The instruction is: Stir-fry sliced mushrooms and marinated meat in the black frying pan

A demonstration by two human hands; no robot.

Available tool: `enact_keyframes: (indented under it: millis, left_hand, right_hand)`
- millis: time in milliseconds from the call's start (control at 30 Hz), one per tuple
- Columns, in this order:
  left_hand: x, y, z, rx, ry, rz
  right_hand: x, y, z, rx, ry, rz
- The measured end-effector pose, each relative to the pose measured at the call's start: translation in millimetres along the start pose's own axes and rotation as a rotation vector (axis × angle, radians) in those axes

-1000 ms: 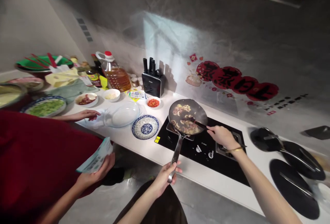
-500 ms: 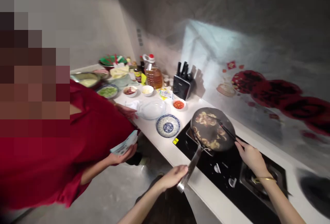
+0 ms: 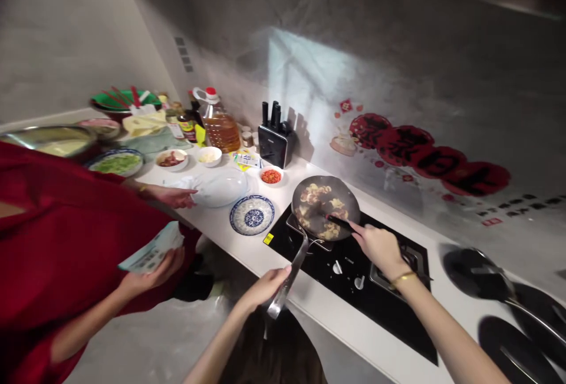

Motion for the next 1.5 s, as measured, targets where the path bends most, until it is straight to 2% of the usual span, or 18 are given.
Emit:
enact_keyframes:
  millis: [67,100,200,267,367,467,567,733,800,867,933,1067,1167,1233,1367,1433,1500]
  left_hand:
    - [28.3,-3.9,10.0,-0.047,0.194,0.109]
    - [35.9,-5.3,11.9,-0.059,0.267,0.132]
    - [39.7,-8.1,13.1,-0.045,0.360,0.124]
    - [38.0,-8.8,14.8,-0.047,0.384,0.136]
    - [36.2,-9.3,17.2,-0.048,0.399,0.141]
    - [37.1,-9.8,17.5,-0.057,0.386,0.143]
    - [37.9,-10.4,16.1,-0.064,0.375,0.146]
    - [37.6,-9.8,14.9,-0.075,0.360,0.136]
    - [37.4,-8.9,14.7,-0.080,0.356,0.132]
    - [36.9,-8.1,14.1,-0.077,0.355,0.131]
    - [36.4,-7.7,13.4,-0.073,0.357,0.135]
    - [35.3,-7.8,12.9,-0.074,0.369,0.146]
    - [35.1,-7.6,12.9,-0.085,0.377,0.151]
    - [34.9,-7.2,12.5,-0.087,0.375,0.148]
    - [34.1,-6.5,11.5,-0.080,0.356,0.132]
    - [34.0,-6.8,11.7,-0.077,0.353,0.129]
    - [34.1,-7.7,12.5,-0.074,0.352,0.133]
  right_hand:
    - [15.8,-20.6,14.4,0.096,0.012,-0.008]
    - [23.9,-30.0,17.1,0.136,-0.017,0.015]
    - [34.1,-42.4,2.1,0.196,-0.147,0.121]
    - [23.6,-33.8,-24.1,0.167,-0.203,0.166]
    - [-4.4,-4.9,-68.2,0.102,-0.226,0.196]
    - [-14.6,17.9,-90.0,0.104,-0.188,0.255]
    - [1.5,14.6,-75.9,0.116,-0.209,0.219]
    - [39.4,-26.4,-18.4,0.193,-0.400,0.083]
    - [41.6,-37.8,2.5,0.127,-0.418,0.065]
    - [34.5,-38.5,11.4,0.035,-0.349,0.064]
    - [22.1,-28.0,1.9,0.007,-0.242,0.077]
    - [-4.2,7.3,-44.0,0.044,-0.156,0.137]
    - [-10.1,18.1,-49.8,-0.027,-0.144,0.177]
    - [-5.4,8.9,-34.2,-0.037,-0.073,0.139]
    - [16.2,-30.4,-0.5,0.098,0.015,0.095]
    - [20.6,-41.4,-4.9,0.153,-0.062,0.132]
    - [13.4,-38.9,-25.4,0.122,-0.193,0.181]
Point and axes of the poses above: each hand's wrist, its own y-axis away from the middle knuckle, its own x-axis out of the palm, z = x × y, the point moved 5 cm from there along -y, towards the middle knuckle, and after that the axes turned 1 degree about y, right-handed, at the moved point
